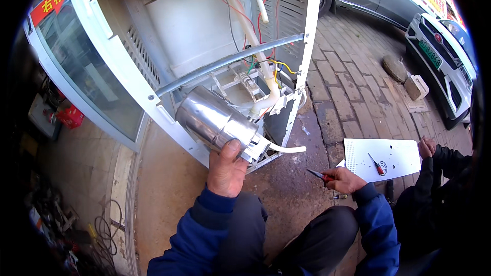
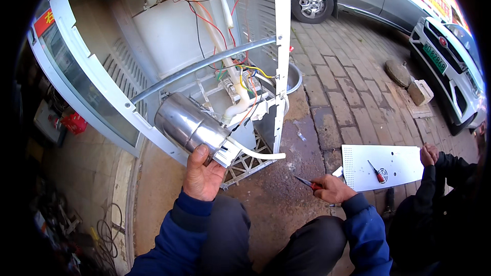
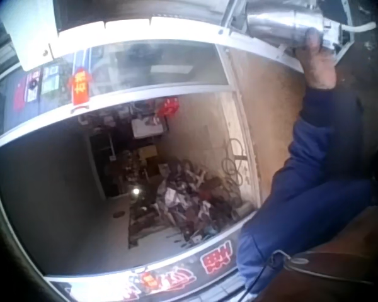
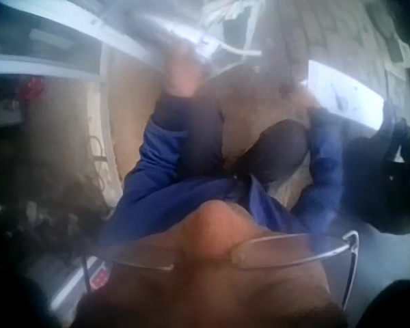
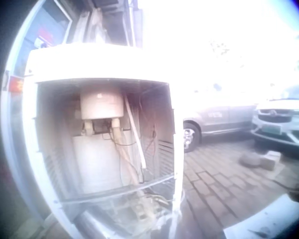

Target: The person uses pliers to remove a cylindrical metal component from a white appliance frame. They then retrieve a replacement part from a cluttered indoor storage area and compare the two components side-by-side.

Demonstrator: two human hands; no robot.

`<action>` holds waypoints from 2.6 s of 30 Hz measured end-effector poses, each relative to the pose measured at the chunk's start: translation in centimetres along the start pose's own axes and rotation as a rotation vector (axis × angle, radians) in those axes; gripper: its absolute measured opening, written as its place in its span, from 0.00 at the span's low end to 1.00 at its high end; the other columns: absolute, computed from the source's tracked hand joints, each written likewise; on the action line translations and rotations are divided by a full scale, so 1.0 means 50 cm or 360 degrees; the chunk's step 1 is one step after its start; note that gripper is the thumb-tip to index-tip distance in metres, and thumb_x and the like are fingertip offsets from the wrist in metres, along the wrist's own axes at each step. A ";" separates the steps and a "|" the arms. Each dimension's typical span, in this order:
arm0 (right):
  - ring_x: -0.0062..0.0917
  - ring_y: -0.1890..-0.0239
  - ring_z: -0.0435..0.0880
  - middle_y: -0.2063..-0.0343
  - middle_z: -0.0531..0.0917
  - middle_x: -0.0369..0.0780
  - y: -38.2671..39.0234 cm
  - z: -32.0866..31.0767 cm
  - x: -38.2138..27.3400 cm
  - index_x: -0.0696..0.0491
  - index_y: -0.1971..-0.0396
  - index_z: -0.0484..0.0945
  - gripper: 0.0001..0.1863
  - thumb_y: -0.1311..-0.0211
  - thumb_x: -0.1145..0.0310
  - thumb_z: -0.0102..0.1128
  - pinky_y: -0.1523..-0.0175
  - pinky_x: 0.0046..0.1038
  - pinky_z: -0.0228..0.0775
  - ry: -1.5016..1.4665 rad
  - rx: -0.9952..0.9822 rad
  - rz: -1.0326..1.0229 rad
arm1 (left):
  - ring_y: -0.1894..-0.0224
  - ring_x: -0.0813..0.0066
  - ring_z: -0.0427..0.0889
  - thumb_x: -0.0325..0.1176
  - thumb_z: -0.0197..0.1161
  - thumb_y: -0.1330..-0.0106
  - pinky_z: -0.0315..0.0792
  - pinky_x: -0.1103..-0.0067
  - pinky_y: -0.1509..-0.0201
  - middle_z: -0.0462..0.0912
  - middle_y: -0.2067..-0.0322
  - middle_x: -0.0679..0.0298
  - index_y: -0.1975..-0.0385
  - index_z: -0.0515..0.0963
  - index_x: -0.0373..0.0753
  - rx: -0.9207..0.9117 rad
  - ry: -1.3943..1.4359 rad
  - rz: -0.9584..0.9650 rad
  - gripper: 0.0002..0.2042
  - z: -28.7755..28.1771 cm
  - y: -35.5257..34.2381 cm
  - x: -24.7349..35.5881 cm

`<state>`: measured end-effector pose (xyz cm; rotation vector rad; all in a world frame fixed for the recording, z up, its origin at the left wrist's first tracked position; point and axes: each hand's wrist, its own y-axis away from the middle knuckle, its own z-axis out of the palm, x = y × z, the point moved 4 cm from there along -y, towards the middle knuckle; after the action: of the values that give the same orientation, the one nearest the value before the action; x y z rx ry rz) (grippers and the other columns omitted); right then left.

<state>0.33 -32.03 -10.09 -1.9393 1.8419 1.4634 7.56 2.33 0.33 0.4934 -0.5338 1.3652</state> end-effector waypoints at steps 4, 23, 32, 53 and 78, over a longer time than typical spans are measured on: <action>0.36 0.60 0.88 0.64 0.90 0.46 -0.019 0.134 0.253 0.60 0.47 0.84 0.24 0.38 0.60 0.72 0.50 0.37 0.79 0.0229 -0.0138 0.0009 | 0.36 0.63 0.76 0.33 0.73 0.37 0.70 0.59 0.28 0.75 0.40 0.59 0.32 0.65 0.36 -0.0014 -0.0044 -0.0043 0.35 -0.002 0.000 0.008; 0.11 0.78 0.75 0.75 0.83 0.33 -0.120 -0.049 -0.532 0.61 0.57 0.86 0.14 0.26 0.63 0.67 0.74 0.19 0.67 -0.1264 0.0891 -0.0986 | 0.35 0.65 0.76 0.40 0.72 0.37 0.72 0.64 0.29 0.76 0.39 0.61 0.31 0.65 0.39 -0.0024 -0.0355 0.0120 0.35 0.014 0.005 -0.002; 0.13 0.83 0.73 0.80 0.80 0.33 -0.147 -0.102 -0.507 0.62 0.62 0.82 0.12 0.26 0.66 0.65 0.80 0.19 0.62 -0.1711 0.0900 -0.0821 | 0.36 0.62 0.78 0.36 0.75 0.45 0.71 0.62 0.28 0.77 0.40 0.58 0.31 0.66 0.38 -0.0058 -0.0233 -0.0040 0.39 0.001 0.046 -0.005; 0.51 0.62 0.86 0.68 0.85 0.54 0.114 -0.040 -0.421 0.62 0.56 0.84 0.13 0.35 0.69 0.68 0.59 0.44 0.76 -0.0419 0.0508 -0.1030 | 0.36 0.48 0.76 0.39 0.86 0.68 0.74 0.57 0.31 0.73 0.39 0.49 0.26 0.57 0.43 -0.0933 -0.0148 -0.0293 0.61 0.032 -0.004 -0.018; 0.55 0.63 0.84 0.72 0.83 0.56 0.137 0.005 -0.314 0.61 0.66 0.81 0.07 0.36 0.71 0.65 0.56 0.50 0.75 -0.0585 0.0886 -0.1182 | 0.39 0.42 0.76 0.48 0.92 0.71 0.74 0.53 0.37 0.76 0.40 0.50 0.27 0.63 0.46 -0.1263 -0.0313 -0.0363 0.63 0.081 -0.031 -0.075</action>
<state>-2.41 -22.37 3.80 -1.6438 1.0298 0.8642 8.34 -3.28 1.15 0.0283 -1.0803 0.7956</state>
